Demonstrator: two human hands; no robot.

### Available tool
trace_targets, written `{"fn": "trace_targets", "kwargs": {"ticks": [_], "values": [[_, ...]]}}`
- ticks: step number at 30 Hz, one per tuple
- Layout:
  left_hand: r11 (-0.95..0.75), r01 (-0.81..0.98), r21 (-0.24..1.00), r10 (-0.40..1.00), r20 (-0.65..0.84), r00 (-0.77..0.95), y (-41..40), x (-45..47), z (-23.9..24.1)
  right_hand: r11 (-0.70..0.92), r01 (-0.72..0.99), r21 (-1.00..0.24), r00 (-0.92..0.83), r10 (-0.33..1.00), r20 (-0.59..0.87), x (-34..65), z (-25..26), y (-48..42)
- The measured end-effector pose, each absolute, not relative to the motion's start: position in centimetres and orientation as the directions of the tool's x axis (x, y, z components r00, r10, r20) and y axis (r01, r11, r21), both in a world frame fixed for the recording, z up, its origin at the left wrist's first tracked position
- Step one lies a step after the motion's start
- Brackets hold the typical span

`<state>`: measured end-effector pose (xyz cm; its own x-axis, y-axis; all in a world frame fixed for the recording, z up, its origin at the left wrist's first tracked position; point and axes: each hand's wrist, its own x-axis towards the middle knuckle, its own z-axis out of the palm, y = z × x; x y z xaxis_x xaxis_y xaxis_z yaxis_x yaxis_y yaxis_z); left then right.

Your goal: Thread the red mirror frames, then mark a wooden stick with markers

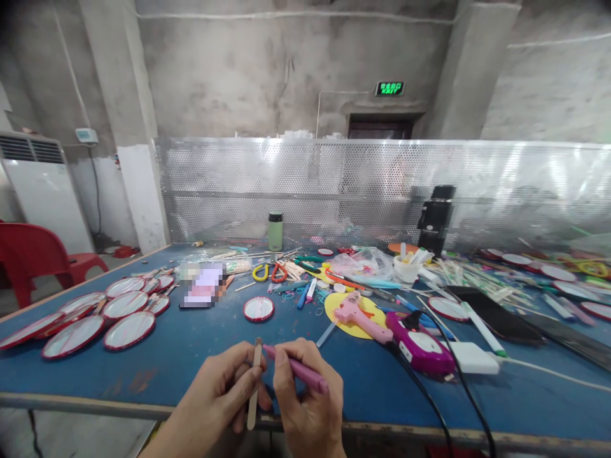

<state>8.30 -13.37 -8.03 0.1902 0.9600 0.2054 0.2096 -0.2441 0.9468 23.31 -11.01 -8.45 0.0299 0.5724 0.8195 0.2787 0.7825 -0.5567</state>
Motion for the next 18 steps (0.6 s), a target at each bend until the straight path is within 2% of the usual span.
{"fn": "trace_targets", "kwargs": {"ticks": [8, 18], "values": [[-0.276, 0.261, 0.925, 0.956, 0.237, 0.170, -13.47, 8.19, -7.76, 0.789, 0.324, -0.523, 0.013, 0.549, 0.836, 23.41, -8.35, -11.02], [-0.281, 0.221, 0.934, 0.952, 0.244, 0.183, -13.50, 8.05, -7.93, 0.784, 0.319, -0.533, 0.021, 0.557, 0.831, 23.41, -8.08, -11.27]]}}
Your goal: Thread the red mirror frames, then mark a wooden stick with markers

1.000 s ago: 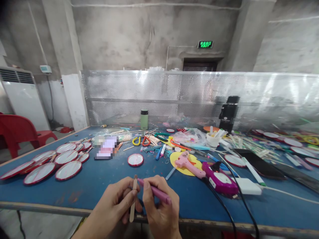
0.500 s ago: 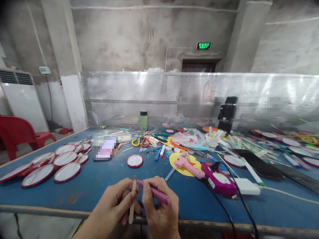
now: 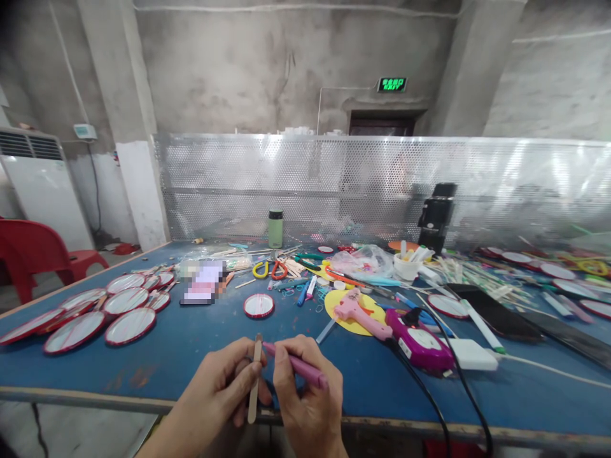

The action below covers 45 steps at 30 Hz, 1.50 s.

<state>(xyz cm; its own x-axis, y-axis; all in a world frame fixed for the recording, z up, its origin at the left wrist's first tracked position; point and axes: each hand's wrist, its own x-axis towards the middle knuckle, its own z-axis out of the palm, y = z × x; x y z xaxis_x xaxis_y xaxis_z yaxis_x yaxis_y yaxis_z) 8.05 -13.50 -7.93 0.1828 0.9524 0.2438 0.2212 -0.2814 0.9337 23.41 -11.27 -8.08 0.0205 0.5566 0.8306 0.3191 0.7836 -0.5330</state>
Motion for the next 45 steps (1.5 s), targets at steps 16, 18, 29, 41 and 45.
{"fn": "trace_targets", "kwargs": {"ticks": [16, 18, 29, 41, 45], "values": [[-0.272, 0.247, 0.930, 0.957, 0.233, 0.176, -13.58, 8.03, -7.76, 0.722, 0.267, -0.638, 0.106, 0.636, 0.764, 22.87, -8.36, -11.53], [-0.268, 0.237, 0.934, 0.957, 0.229, 0.180, -13.63, 8.07, -7.70, 0.728, 0.273, -0.629, 0.099, 0.629, 0.771, 22.90, -8.30, -11.50], [-0.238, 0.208, 0.949, 0.961, 0.199, 0.192, -13.36, 8.21, -7.93, 0.774, 0.306, -0.554, 0.018, 0.577, 0.816, 23.30, -8.02, -11.23], [-0.246, 0.192, 0.950, 0.960, 0.210, 0.187, -13.52, 8.24, -7.84, 0.778, 0.322, -0.539, 0.013, 0.565, 0.825, 23.38, -8.05, -11.13], [-0.255, 0.181, 0.950, 0.956, 0.220, 0.192, -13.66, 8.16, -8.08, 0.760, 0.306, -0.574, 0.041, 0.591, 0.805, 23.35, -8.22, -11.20]]}}
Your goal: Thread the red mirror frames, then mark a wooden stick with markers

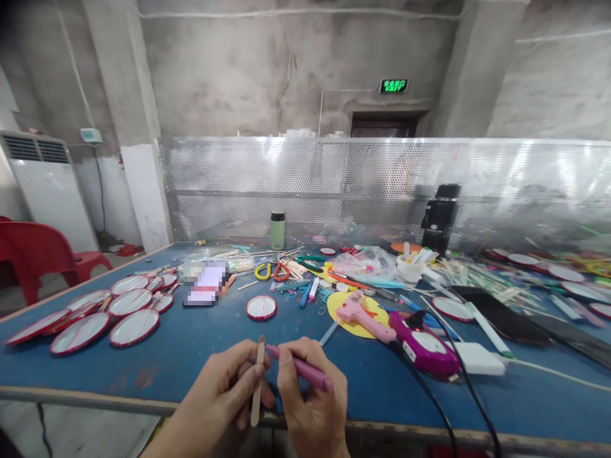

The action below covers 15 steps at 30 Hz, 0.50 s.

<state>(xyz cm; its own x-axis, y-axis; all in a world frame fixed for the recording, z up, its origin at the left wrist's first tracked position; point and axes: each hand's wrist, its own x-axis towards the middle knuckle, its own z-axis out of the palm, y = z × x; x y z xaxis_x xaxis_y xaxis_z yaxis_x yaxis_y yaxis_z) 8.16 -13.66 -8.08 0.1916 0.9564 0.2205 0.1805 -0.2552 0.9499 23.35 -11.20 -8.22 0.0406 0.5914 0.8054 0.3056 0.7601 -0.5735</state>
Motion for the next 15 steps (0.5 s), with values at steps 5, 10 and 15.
{"fn": "trace_targets", "kwargs": {"ticks": [5, 10, 15], "values": [[-0.259, 0.197, 0.946, 0.957, 0.223, 0.185, -13.54, 8.09, -8.11, 0.751, 0.293, -0.592, 0.046, 0.607, 0.793, 23.30, -8.25, -11.20], [-0.260, 0.212, 0.942, 0.958, 0.224, 0.178, -13.38, 8.09, -7.96, 0.749, 0.299, -0.592, 0.055, 0.606, 0.794, 23.11, -8.15, -11.35], [-0.256, 0.217, 0.942, 0.958, 0.216, 0.190, -13.44, 8.06, -7.98, 0.725, 0.254, -0.640, 0.113, 0.635, 0.764, 22.81, -8.14, -11.54]]}}
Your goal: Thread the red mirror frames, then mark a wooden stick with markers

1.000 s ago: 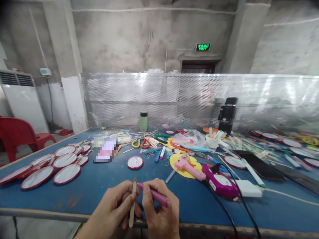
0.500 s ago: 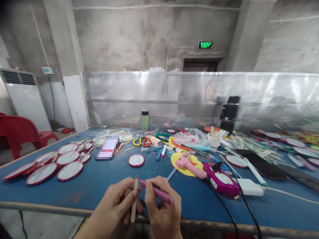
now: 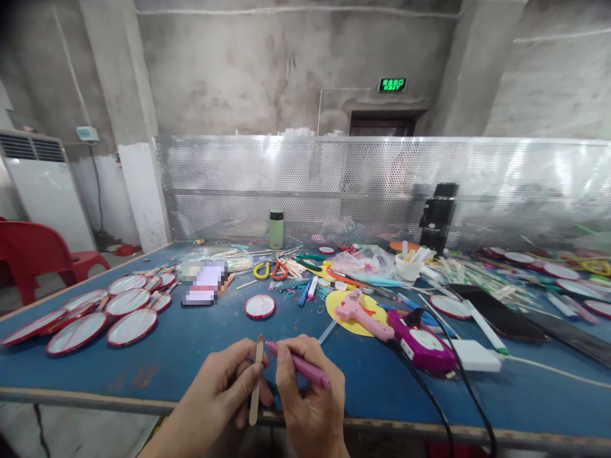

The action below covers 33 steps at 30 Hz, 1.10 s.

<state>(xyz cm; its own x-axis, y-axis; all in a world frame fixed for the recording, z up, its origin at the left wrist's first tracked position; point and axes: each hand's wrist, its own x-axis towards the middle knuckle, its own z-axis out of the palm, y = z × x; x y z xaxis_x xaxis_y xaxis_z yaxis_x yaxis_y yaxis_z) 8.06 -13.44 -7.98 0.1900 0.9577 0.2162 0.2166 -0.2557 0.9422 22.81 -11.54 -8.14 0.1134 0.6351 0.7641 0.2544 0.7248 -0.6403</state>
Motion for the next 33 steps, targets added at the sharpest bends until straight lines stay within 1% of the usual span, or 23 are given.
{"fn": "trace_targets", "kwargs": {"ticks": [7, 18, 29, 33], "values": [[-0.252, 0.208, 0.945, 0.958, 0.213, 0.193, -13.38, 8.10, -8.07, 0.733, 0.253, -0.631, 0.068, 0.637, 0.768, 23.00, -8.14, -11.42], [-0.270, 0.198, 0.942, 0.950, 0.229, 0.211, -13.19, 7.94, -8.61, 0.803, 0.317, -0.504, 0.005, 0.530, 0.848, 23.29, -8.24, -10.95], [-0.290, 0.204, 0.935, 0.945, 0.246, 0.215, -13.30, 7.99, -8.47, 0.804, 0.331, -0.494, -0.016, 0.528, 0.849, 23.41, -8.22, -10.92], [-0.276, 0.184, 0.943, 0.949, 0.237, 0.206, -13.29, 7.99, -8.45, 0.799, 0.319, -0.510, -0.002, 0.539, 0.842, 23.37, -8.44, -10.98]]}}
